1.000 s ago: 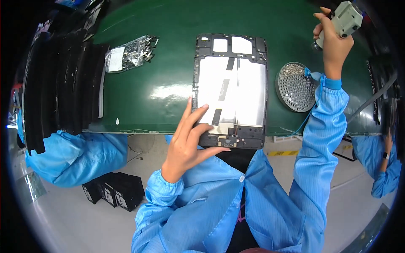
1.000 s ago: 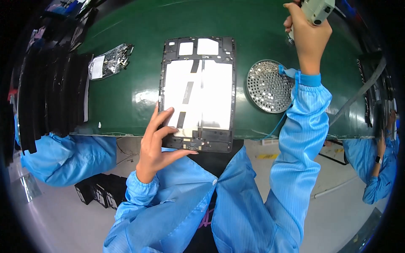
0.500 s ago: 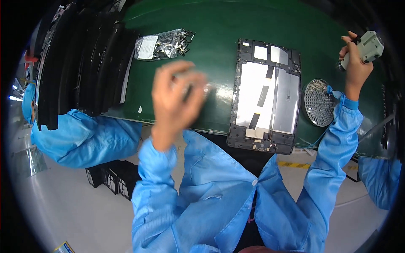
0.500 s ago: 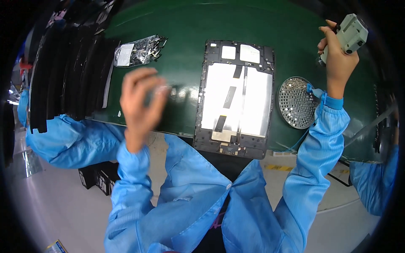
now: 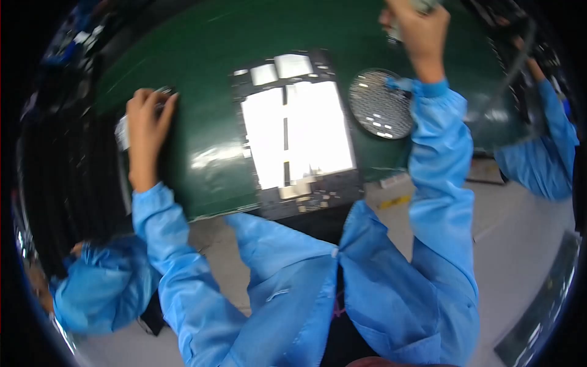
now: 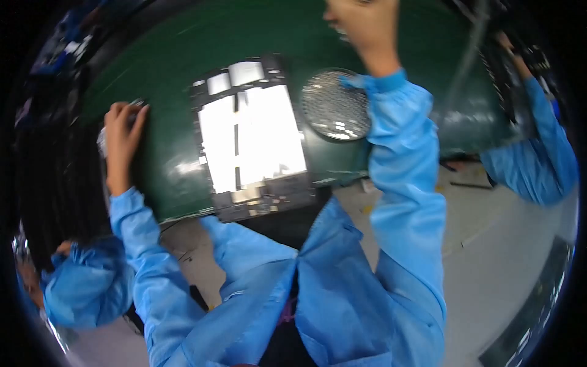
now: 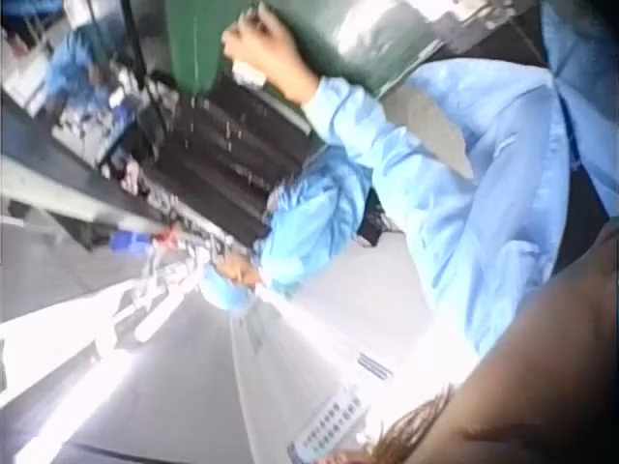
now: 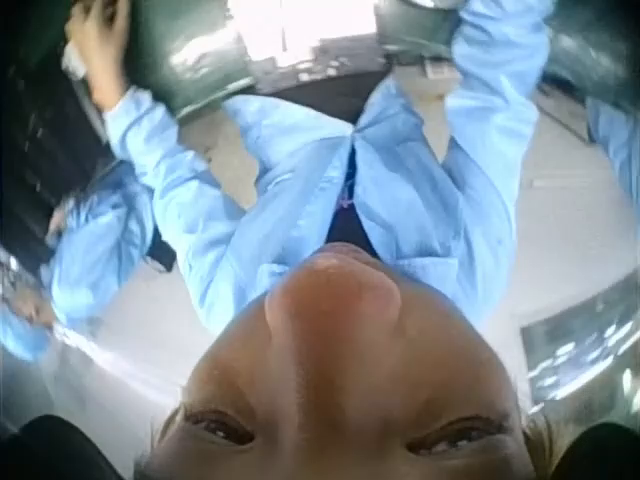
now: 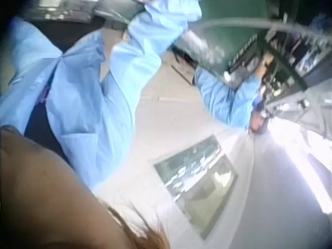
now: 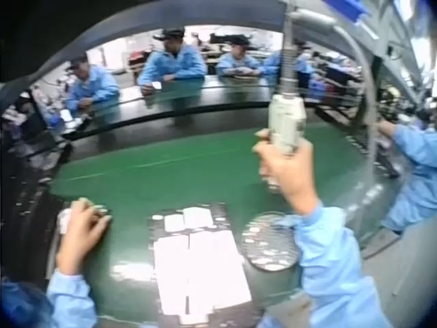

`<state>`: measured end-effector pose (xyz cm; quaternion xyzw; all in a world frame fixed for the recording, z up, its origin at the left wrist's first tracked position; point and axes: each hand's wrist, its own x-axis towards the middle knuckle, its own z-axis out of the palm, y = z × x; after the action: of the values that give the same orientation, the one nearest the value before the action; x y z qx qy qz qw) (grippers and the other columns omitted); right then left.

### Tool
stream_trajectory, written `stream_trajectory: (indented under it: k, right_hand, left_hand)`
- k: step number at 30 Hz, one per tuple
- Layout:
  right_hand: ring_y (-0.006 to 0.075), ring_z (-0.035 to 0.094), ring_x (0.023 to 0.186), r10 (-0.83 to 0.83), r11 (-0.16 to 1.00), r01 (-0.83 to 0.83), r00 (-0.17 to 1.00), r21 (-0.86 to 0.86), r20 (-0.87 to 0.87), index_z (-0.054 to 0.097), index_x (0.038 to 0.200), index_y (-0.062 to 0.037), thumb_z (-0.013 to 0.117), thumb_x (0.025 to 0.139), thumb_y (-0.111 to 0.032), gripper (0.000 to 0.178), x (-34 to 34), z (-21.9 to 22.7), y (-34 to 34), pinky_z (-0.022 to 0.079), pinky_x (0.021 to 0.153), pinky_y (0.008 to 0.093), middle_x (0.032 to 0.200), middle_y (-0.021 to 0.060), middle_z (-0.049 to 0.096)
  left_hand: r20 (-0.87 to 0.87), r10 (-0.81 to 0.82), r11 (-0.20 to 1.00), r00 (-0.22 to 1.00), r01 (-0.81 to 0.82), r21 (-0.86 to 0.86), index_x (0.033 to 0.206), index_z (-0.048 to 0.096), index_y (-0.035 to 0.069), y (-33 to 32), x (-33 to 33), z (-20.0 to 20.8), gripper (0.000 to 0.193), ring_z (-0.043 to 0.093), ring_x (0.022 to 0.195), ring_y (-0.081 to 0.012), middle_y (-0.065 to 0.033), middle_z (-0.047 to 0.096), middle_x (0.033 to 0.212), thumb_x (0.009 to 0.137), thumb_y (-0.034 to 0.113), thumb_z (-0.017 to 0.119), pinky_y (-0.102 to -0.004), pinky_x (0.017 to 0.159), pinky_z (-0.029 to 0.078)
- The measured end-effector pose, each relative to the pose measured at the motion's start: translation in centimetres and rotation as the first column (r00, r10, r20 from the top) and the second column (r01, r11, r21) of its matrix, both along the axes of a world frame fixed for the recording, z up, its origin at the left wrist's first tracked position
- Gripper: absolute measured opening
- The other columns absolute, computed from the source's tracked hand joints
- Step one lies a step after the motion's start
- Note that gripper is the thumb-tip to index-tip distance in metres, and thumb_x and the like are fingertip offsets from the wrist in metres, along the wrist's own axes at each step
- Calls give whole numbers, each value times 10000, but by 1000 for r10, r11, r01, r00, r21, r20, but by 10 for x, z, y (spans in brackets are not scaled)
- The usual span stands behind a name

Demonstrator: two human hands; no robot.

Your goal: The person secures components into tablet frames by driving screws with an electric screwdriver on an industrial assembly line.

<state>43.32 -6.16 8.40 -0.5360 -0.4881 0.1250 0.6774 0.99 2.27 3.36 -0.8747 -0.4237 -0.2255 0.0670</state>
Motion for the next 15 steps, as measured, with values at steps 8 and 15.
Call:
stream_trajectory:
  k: [8, 15]
  right_hand:
    - [93, 548, 457, 182, 979, -188, 980, -75, -74, 660, 1003, 30, 661, 847, -53, 177, -17, 11, -17, 423, 425, 234, 617, 47, 621]
    - [117, 563, 504, 408, 903, -426, 892, -59, -197, 630, 1033, 59, 631, 819, -34, 233, -17, 15, -44, 451, 447, 253, 848, 125, 686]
  left_hand:
    - [9, -45, 998, 999, 45, 51, 938, 629, -8, 9, -5, -9, 149, 591, 895, -332, -145, 604, 978, 910, 130, 678, -415, 787, 471]
    - [762, 107, 993, 639, -27, -117, 1157, 632, -24, 6, 26, 11, 254, 660, 929, -136, -104, 696, 1044, 1019, 181, 573, -264, 849, 524]
